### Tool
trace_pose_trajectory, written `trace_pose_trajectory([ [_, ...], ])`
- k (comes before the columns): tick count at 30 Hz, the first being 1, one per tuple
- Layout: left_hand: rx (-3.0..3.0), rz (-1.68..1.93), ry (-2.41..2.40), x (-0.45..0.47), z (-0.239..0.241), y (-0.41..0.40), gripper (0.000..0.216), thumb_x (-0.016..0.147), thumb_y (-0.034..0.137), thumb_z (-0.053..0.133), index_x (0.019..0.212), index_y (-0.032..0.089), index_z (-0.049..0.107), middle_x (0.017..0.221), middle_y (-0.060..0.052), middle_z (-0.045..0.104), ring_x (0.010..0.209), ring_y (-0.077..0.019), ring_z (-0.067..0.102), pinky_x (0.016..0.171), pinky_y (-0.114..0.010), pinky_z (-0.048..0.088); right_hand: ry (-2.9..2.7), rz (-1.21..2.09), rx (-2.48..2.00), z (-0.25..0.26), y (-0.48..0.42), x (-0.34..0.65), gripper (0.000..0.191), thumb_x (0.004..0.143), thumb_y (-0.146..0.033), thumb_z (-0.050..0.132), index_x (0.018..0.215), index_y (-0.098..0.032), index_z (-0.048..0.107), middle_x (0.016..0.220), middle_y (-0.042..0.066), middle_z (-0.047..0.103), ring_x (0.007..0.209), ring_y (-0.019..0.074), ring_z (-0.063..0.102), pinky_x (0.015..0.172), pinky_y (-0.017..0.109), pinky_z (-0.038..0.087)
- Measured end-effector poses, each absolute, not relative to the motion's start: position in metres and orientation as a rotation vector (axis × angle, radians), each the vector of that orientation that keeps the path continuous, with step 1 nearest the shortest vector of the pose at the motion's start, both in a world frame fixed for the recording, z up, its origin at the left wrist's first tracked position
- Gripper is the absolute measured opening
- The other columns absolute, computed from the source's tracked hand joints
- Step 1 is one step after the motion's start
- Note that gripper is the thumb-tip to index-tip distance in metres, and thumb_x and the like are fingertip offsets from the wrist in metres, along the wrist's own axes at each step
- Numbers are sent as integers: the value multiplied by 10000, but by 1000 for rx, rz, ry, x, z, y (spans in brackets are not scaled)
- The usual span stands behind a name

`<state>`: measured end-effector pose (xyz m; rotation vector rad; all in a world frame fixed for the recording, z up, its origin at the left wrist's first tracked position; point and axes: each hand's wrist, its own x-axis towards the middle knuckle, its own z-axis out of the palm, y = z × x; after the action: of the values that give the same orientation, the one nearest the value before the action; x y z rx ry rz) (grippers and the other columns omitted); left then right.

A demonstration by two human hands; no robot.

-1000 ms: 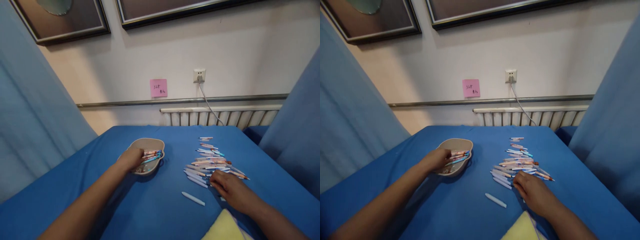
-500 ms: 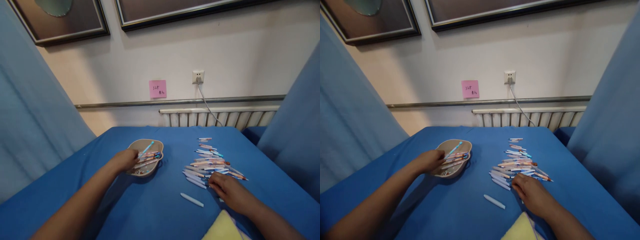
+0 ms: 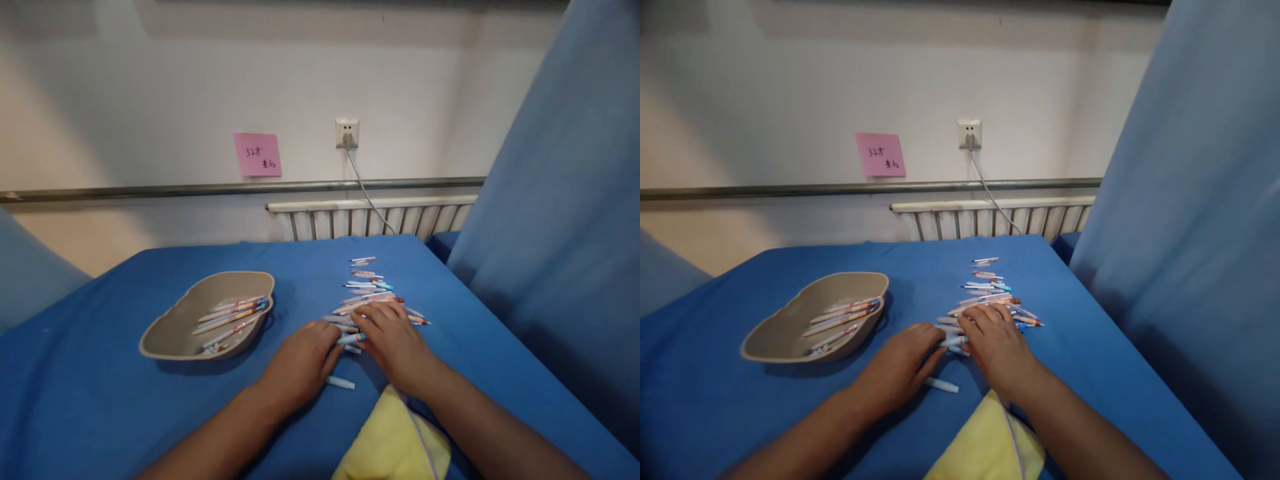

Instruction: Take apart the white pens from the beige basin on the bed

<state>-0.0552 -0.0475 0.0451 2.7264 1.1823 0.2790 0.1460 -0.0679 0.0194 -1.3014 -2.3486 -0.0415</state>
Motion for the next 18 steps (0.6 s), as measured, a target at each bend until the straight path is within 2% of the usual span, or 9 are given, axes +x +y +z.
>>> trace_pose_trajectory([
  [2, 2722, 309, 1157, -52, 37, -46, 212, 926, 317, 390, 939, 205, 570, 952, -69, 630, 878, -214, 559, 761, -305, 402, -2431, 42, -1328, 16, -65, 147, 230, 918, -235, 466, 1120, -202, 573, 1027, 82, 644, 994, 222, 524, 907, 376, 301],
  [5, 2641, 360, 1176, -54, 28, -44, 224, 926, 336, 392, 984, 212, 570, 942, -62, 642, 877, -209, 571, 772, -307, 409, -2516, 90, -1337, 11, -62, 149, 209, 945, -238, 404, 959, -197, 609, 834, 52, 646, 830, 195, 536, 784, 330, 306],
  [13, 2276, 360, 1168, -59, 25, -42, 247, 893, 376, 414, 864, 210, 594, 806, -21, 645, 753, -169, 573, 634, -240, 393, -2607, 45, -1277, 11, -62, 147, 192, 929, -207, 400, 854, -193, 577, 796, 31, 631, 780, 175, 513, 741, 327, 256],
  [18, 1918, 376, 1099, -61, 22, -38, 279, 807, 417, 507, 690, 168, 557, 576, 36, 506, 532, -104, 444, 505, -209, 336, -2629, 28, -1229, 10, -64, 143, 185, 917, -197, 399, 839, -186, 566, 782, 35, 625, 765, 174, 497, 739, 328, 243],
])
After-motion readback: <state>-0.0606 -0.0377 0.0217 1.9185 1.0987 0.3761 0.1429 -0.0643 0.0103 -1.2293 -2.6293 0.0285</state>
